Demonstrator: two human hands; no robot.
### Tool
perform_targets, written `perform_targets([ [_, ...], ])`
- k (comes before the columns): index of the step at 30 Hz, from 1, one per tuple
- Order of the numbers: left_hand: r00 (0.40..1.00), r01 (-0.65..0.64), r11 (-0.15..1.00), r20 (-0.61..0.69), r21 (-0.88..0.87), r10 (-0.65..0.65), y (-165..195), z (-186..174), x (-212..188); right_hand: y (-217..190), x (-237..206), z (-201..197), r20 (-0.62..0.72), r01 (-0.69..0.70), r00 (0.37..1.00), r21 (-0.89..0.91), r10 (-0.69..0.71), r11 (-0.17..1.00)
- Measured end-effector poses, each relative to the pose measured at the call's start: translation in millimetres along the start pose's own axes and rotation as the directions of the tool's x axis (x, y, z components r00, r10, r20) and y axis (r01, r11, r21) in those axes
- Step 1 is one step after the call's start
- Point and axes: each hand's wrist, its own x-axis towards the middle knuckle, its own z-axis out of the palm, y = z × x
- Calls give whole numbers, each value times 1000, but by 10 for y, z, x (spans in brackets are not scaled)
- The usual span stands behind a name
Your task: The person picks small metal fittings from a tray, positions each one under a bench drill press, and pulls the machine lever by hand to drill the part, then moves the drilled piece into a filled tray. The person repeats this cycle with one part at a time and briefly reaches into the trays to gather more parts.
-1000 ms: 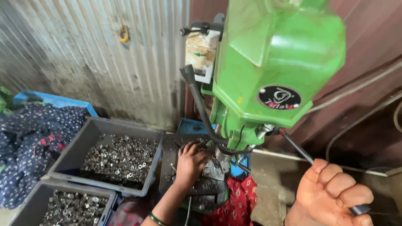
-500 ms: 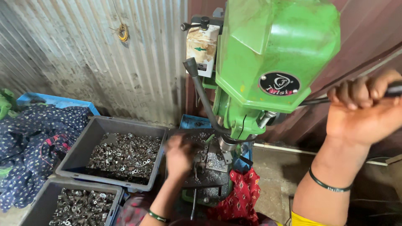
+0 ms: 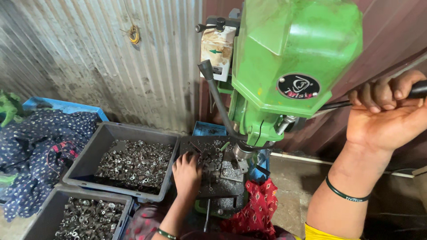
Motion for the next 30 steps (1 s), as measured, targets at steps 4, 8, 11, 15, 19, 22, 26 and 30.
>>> perform_targets([
  [4,981,21,1000,193,7,-22,79,18,198,60,-31,204,172,129,984,-502,-47,855],
  [8,981,-14,1000,194,1,13,153,79,181,131,-61,448,-71,-17,997,170,30,985],
  [11,994,-79,994,69,-72,84,159,146,103,135,-64,514,-63,-37,997,183,49,982],
  [15,912,408,589,341,-698,-228,229,241,27,87,-48,419,99,29,995,-233,-5,972],
  [19,941,314,516,332,-797,-59,375,310,-10,61,-28,303,115,62,993,-275,-31,960],
  [22,991,54,680,122,-731,52,474,323,16,58,-30,290,221,164,974,-557,-44,814],
  [26,987,112,763,161,-637,-10,560,351,52,71,-37,326,-21,23,1000,45,-22,999],
  [30,988,-34,851,108,-523,106,570,374,55,105,-27,395,230,176,972,-552,-54,815],
])
